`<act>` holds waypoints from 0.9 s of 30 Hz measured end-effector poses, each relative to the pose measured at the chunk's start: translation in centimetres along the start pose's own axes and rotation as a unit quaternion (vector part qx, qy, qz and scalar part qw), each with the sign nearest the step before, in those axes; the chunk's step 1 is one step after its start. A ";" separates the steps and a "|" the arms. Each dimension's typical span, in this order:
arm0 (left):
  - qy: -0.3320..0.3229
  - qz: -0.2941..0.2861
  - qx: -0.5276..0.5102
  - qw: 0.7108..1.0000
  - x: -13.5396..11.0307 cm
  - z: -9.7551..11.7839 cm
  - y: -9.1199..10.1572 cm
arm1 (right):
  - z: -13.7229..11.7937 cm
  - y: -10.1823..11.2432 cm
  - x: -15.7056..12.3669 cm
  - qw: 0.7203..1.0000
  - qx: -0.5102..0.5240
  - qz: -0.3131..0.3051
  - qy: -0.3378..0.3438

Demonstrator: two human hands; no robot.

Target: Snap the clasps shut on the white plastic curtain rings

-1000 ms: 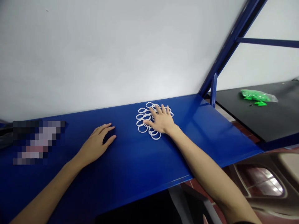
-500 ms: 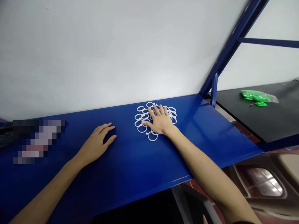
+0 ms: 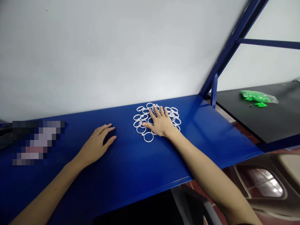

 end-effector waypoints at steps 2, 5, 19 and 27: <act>-0.002 0.002 0.001 1.000 0.0 0.0 0.0 | 0.0 0.2 -0.3 1.000 0.001 0.009 0.000; -0.001 0.002 0.007 1.000 0.0 0.0 0.0 | -2.3 0.9 -0.8 0.997 0.003 0.037 0.062; 0.002 -0.001 0.003 1.000 0.0 -0.3 -0.1 | 1.3 1.2 -0.4 0.999 0.022 0.046 0.008; 0.002 0.004 0.000 1.000 0.0 -0.4 0.0 | 1.6 0.1 0.4 0.999 0.031 0.022 0.001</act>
Point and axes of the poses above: each hand's wrist, its own x-axis towards the middle knuckle, its own y-axis out of the back of the hand, z = x × y, the point moved 10 cm from there along x, towards the middle knuckle, and after that the axes turned 5 degrees about -z, right-handed, at the moved point
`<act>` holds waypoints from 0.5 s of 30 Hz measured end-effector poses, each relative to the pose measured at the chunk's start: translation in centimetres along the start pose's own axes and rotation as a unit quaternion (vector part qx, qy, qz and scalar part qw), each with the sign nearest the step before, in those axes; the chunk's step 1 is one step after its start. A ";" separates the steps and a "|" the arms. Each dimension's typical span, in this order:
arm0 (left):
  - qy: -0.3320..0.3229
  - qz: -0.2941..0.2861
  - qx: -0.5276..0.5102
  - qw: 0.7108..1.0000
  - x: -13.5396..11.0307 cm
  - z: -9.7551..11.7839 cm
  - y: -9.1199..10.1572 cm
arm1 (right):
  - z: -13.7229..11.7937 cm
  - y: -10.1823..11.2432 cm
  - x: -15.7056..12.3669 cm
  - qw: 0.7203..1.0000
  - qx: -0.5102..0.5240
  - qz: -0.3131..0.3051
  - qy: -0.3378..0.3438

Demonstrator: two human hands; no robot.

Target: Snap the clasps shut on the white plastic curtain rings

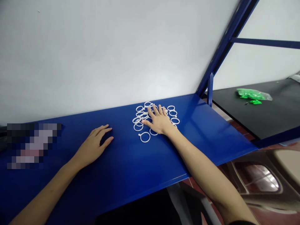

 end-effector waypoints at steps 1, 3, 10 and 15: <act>-0.001 0.001 0.000 1.000 0.0 0.0 0.0 | -0.4 0.0 0.1 1.000 -0.001 -0.001 0.011; -0.003 0.003 0.001 1.000 0.0 -0.1 0.0 | -0.5 0.0 0.2 1.000 0.000 0.000 0.015; -0.005 -0.004 0.003 1.000 0.0 -0.2 -0.2 | 0.2 0.4 0.5 0.999 0.025 0.000 0.036; -0.008 0.002 0.003 1.000 0.0 -0.1 -0.1 | 0.5 3.3 -0.1 0.995 0.019 0.093 0.020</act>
Point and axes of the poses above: each hand's wrist, its own x-axis towards the middle knuckle, its own y-axis out of the back of the hand, z = x × y, the point moved 10 cm from there along x, towards the middle knuckle, and after that the axes turned 5 degrees about -z, right-handed, at the moved point
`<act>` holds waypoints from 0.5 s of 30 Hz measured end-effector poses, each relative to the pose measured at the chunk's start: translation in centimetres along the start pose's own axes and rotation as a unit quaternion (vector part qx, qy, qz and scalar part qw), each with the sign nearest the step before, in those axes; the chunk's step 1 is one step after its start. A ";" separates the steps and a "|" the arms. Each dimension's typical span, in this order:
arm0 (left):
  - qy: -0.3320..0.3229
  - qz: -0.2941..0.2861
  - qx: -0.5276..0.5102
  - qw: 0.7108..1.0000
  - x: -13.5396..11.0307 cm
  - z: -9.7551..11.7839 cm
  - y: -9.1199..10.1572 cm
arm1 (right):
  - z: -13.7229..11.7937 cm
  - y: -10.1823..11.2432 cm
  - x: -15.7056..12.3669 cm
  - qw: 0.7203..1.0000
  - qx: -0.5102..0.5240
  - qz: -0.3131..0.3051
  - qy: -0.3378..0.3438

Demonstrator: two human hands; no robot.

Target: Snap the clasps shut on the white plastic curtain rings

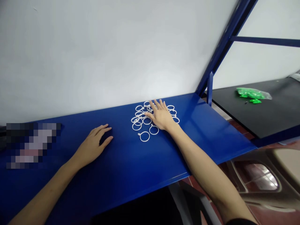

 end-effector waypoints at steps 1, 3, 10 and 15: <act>-0.001 -0.001 -0.001 1.000 0.0 0.0 0.0 | 0.2 0.9 -0.1 1.000 0.000 0.029 -0.009; 0.001 -0.002 -0.003 1.000 0.0 0.1 0.0 | 0.1 2.5 -0.6 0.997 0.009 0.081 -0.012; 0.004 -0.007 0.000 1.000 0.0 0.3 0.1 | -6.3 2.5 -2.9 0.982 0.066 -0.005 0.180; 0.005 -0.019 0.003 1.000 0.0 0.5 0.1 | -8.4 1.3 -4.6 0.961 0.063 -0.110 0.246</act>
Point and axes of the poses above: each hand's wrist, its own x-axis towards the middle knuckle, its own y-axis out of the back of the hand, z = x × y, the point moved 10 cm from there along x, towards the middle knuckle, and after that the axes turned 5 degrees about -z, right-handed, at the moved point
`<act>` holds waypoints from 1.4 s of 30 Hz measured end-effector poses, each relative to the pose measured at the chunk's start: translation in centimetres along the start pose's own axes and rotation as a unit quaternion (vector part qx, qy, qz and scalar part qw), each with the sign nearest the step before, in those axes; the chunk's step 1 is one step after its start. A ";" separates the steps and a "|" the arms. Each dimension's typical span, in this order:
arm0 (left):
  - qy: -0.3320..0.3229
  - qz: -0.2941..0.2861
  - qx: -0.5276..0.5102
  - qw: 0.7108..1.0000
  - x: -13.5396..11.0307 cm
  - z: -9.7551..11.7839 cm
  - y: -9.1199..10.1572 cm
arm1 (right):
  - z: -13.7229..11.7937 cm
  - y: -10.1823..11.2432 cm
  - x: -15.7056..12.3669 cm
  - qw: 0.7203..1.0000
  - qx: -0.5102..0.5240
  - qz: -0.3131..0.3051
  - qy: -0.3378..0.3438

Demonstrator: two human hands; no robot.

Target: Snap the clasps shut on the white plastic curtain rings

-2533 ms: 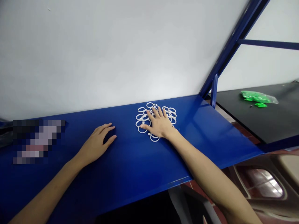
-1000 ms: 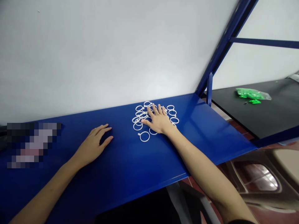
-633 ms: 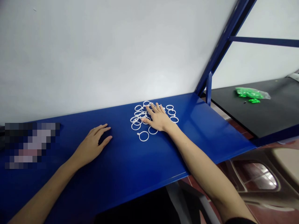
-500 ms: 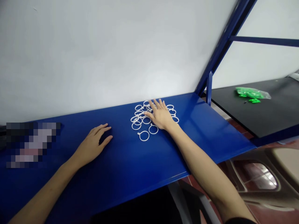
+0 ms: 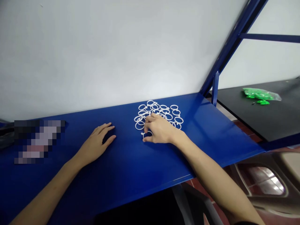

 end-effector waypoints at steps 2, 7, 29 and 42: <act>0.002 -0.005 0.001 1.000 0.0 0.0 0.0 | 0.3 0.0 -0.4 1.000 0.013 -0.018 -0.004; 0.001 -0.006 0.001 1.000 0.0 0.1 0.1 | 0.4 -0.8 -0.7 0.998 0.022 -0.066 -0.004; -0.066 0.028 0.002 0.997 -0.8 2.2 0.6 | -0.2 -0.4 1.1 0.983 -0.073 0.166 -0.018; -0.062 0.008 0.019 0.998 -0.8 2.4 0.2 | 0.1 -2.2 1.4 0.992 -0.079 0.103 -0.008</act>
Point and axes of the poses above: each hand's wrist, its own x-axis towards the middle knuckle, its own y-axis out of the back of the hand, z = x × y, the point moved 10 cm from there along x, towards the middle knuckle, and after that the axes turned 5 degrees about -z, right-handed, at the moved point
